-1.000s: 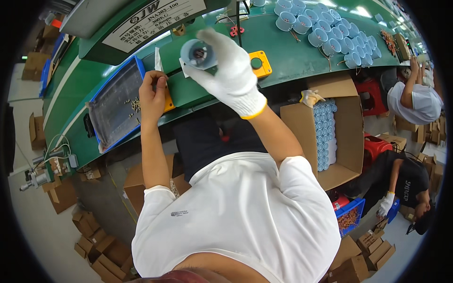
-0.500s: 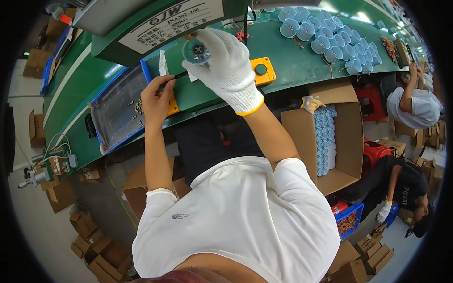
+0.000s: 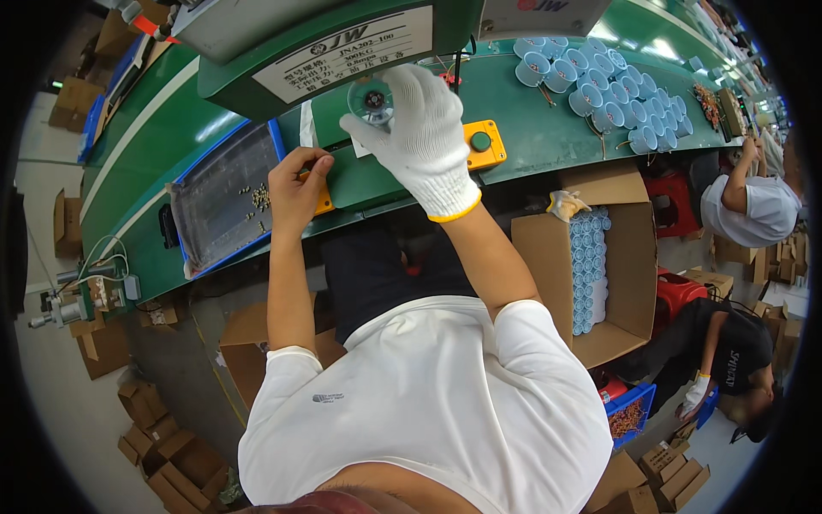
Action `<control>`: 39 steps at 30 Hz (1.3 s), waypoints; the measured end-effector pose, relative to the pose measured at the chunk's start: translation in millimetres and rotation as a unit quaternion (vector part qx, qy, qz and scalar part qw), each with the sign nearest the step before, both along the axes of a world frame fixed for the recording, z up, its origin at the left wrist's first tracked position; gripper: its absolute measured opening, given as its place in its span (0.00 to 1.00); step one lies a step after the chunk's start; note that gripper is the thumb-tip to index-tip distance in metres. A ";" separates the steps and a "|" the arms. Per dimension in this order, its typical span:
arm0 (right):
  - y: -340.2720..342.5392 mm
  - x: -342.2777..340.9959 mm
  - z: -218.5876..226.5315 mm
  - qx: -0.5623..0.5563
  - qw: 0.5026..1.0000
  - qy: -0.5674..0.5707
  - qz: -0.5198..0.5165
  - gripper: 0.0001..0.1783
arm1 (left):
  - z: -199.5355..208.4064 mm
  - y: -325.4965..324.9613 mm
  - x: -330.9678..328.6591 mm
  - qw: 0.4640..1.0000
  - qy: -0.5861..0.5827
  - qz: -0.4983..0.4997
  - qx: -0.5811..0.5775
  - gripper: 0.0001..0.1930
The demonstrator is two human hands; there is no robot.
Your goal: Using a manual press machine to assemble metal and plastic electronic components on an industrial assembly line.
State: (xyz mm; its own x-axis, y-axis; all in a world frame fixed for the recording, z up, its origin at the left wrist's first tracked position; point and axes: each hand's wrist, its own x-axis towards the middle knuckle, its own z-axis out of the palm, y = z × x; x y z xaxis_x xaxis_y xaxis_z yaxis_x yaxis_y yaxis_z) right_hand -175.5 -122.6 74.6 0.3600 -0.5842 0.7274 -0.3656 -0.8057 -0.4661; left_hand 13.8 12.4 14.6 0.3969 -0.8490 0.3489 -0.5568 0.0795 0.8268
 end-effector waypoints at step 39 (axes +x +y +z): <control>-27.9 -111.9 -135.5 0.054 0.985 -0.162 -0.011 0.18 | -12.0 2.0 1.9 0.991 0.113 0.067 0.020 0.10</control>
State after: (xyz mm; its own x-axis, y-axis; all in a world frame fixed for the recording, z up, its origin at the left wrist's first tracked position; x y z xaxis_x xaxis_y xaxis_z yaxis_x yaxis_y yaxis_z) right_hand -287.4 -150.6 -60.9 0.1046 -0.6698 0.7352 -0.2008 -0.7382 -0.6440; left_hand 15.7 14.5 2.6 0.5712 -0.7947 0.2056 -0.3613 -0.0185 0.9323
